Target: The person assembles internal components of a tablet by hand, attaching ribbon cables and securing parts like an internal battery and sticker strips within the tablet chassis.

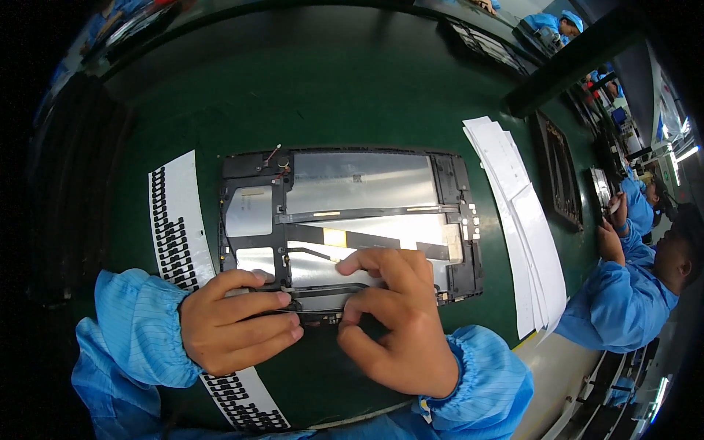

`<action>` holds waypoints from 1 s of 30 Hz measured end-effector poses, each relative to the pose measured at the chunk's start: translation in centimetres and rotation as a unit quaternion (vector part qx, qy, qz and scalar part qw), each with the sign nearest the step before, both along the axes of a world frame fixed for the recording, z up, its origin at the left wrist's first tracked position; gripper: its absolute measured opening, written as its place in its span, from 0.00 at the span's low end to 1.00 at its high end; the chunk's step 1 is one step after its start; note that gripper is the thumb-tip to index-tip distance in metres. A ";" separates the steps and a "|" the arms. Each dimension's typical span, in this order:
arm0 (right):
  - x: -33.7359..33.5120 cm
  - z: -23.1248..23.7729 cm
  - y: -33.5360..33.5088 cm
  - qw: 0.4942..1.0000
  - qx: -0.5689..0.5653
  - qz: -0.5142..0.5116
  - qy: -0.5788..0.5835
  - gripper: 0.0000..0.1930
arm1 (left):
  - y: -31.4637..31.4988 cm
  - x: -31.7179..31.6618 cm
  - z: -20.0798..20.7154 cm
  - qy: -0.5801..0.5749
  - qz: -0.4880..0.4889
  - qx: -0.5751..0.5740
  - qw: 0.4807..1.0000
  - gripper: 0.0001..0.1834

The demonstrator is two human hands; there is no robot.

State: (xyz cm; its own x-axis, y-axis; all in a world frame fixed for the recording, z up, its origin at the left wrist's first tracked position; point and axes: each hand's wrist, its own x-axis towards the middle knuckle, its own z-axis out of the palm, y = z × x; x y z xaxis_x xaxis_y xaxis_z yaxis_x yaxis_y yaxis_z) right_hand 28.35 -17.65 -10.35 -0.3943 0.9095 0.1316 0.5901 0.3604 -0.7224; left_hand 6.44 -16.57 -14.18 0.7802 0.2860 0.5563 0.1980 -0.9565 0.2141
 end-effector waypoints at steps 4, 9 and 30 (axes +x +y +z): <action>0.0 0.1 0.0 1.000 0.003 0.001 -0.005 0.04 | -0.1 0.1 0.2 -0.005 -0.002 -0.007 1.000 0.11; 0.0 0.7 0.0 1.000 -0.006 0.010 -0.013 0.06 | -0.1 0.7 0.0 0.038 -0.027 0.014 0.999 0.13; -1.1 0.0 -0.4 0.973 0.211 0.068 -0.063 0.08 | -0.9 1.0 0.7 0.083 0.010 0.043 0.996 0.11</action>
State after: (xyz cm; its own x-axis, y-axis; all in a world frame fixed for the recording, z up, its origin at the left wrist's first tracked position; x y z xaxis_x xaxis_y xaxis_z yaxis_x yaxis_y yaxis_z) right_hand 27.24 -18.05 -10.39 -0.5447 0.7229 0.4251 0.5911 0.6905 -0.4169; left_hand 7.43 -17.46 -13.43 0.8582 0.2588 0.4434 0.2423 -0.9656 0.0945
